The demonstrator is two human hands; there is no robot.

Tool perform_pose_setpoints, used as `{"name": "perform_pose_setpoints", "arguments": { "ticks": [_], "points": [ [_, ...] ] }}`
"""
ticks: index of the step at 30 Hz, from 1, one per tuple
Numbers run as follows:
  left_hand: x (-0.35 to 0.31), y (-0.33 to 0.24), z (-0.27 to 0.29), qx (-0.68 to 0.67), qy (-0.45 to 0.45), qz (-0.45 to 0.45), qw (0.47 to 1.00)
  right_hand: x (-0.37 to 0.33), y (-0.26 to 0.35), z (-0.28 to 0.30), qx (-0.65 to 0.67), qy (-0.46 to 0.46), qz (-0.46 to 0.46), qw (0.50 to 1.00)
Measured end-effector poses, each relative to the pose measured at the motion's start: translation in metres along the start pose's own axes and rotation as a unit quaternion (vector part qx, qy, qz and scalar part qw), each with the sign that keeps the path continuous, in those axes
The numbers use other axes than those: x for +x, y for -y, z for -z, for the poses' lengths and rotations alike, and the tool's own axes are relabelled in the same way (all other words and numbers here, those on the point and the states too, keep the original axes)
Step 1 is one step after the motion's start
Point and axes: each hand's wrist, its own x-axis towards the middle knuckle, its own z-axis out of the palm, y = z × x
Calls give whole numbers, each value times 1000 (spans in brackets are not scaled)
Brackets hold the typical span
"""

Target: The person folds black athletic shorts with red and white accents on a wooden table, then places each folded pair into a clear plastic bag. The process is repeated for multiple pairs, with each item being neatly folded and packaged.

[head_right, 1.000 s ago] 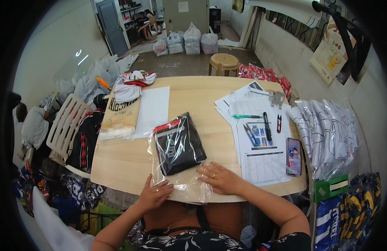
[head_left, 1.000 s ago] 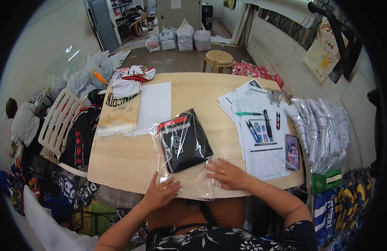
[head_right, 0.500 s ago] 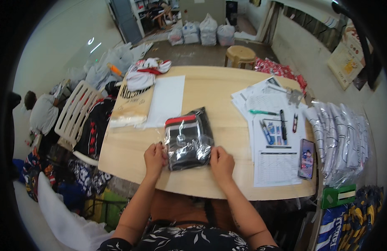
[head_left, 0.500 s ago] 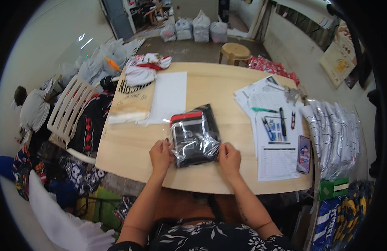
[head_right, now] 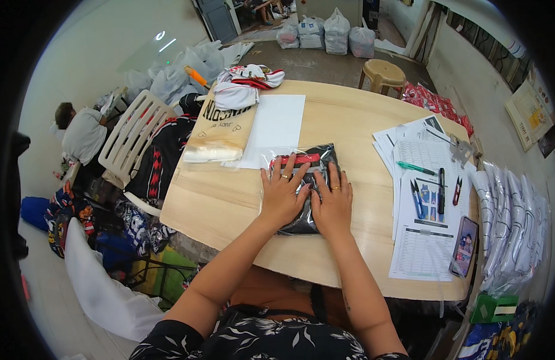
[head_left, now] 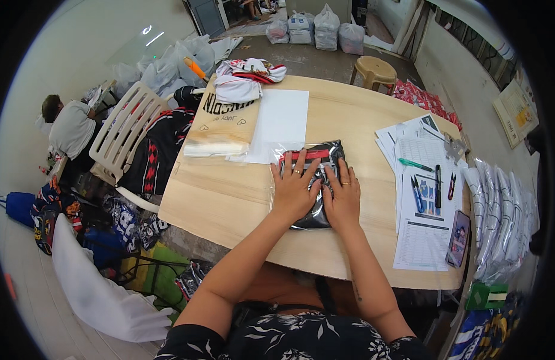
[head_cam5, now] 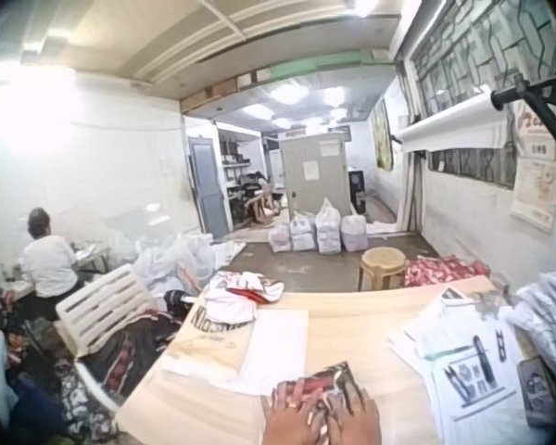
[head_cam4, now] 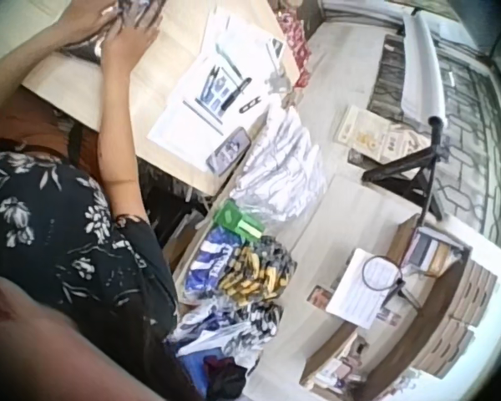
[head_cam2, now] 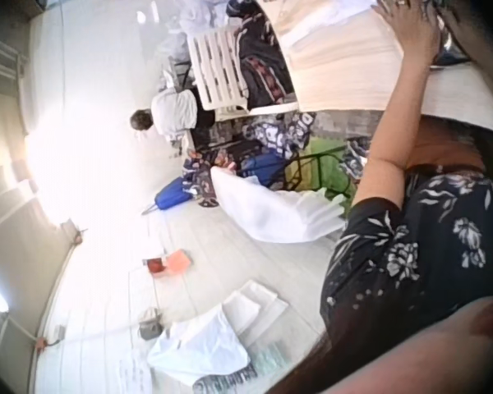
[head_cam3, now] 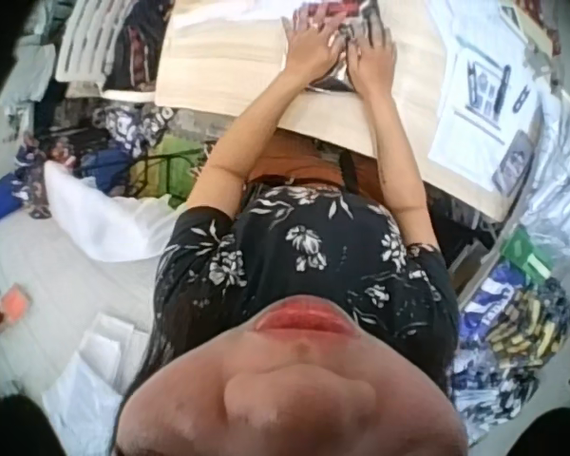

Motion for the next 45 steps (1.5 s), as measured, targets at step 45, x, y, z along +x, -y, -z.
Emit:
{"name": "perform_pose_setpoints", "arguments": {
  "ticks": [45],
  "points": [
    [-91,0,41,-108,142,-145,973,-123,2,89,689,294,-459,477]
  ]
}}
